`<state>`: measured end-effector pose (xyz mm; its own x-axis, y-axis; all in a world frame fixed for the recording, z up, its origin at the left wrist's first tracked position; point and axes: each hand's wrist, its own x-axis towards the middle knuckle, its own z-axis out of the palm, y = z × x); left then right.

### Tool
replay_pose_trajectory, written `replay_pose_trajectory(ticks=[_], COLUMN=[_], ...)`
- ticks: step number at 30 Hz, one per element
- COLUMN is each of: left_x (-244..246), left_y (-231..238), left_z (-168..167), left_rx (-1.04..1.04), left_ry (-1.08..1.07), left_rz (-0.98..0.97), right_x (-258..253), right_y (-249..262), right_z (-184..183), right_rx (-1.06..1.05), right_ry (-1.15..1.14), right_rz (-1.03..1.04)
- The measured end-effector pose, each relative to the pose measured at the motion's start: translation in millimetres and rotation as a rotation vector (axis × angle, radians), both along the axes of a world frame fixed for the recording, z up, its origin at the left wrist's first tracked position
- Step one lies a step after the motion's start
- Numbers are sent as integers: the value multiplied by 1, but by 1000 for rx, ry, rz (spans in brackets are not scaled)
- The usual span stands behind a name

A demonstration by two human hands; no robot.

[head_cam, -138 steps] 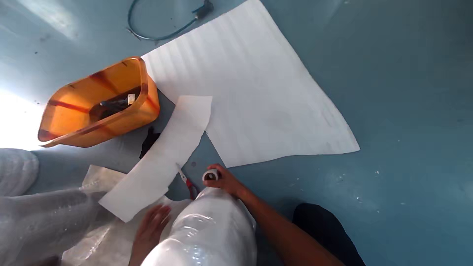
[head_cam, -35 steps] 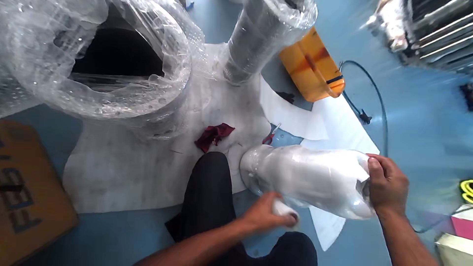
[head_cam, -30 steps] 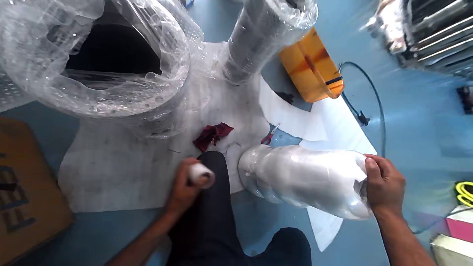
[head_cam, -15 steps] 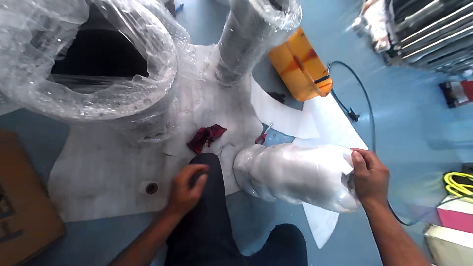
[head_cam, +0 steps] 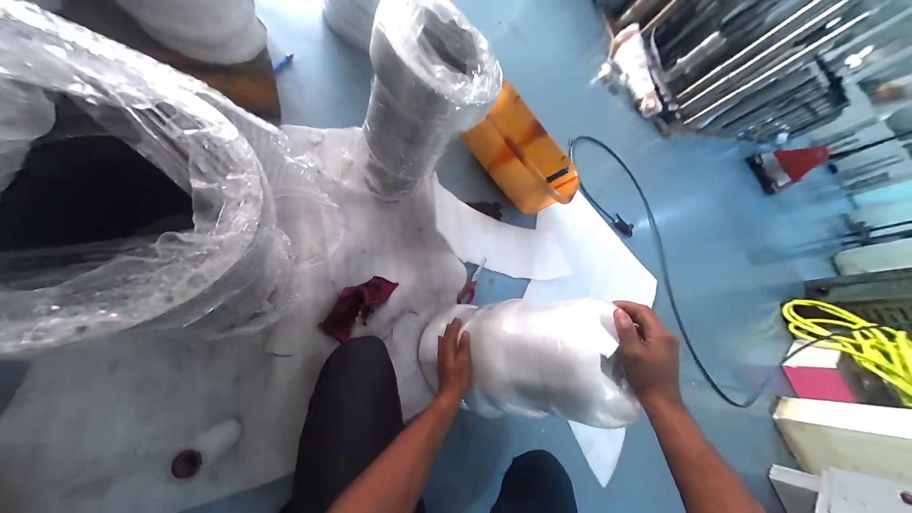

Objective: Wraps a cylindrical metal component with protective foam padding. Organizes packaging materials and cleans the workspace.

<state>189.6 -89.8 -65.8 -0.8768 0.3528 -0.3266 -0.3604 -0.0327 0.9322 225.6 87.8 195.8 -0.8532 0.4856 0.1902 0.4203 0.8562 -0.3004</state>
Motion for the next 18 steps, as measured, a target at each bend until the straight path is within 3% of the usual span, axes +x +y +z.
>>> replay_pose_trajectory(ticks=[2, 5, 9, 13, 15, 18], left_x=[2, 0, -18, -32, -16, 17], left_y=[8, 6, 0, -18, -33, -55], left_z=[-1, 2, 12, 33, 59, 118], left_rx=[8, -12, -145, -292, -237, 40], left_ry=[-5, -14, 14, -133, -154, 19], left_rz=[108, 73, -112, -333, -217, -150], right_x=[-2, -2, -12, -14, -5, 16], right_y=[-1, 3, 10, 4, -3, -23], right_z=[0, -1, 7, 15, 14, 15], right_rx=[9, 14, -17, -67, -87, -115], right_ry=[6, 7, -159, -296, -298, -241], right_rz=[-8, -2, -33, -130, -170, -209])
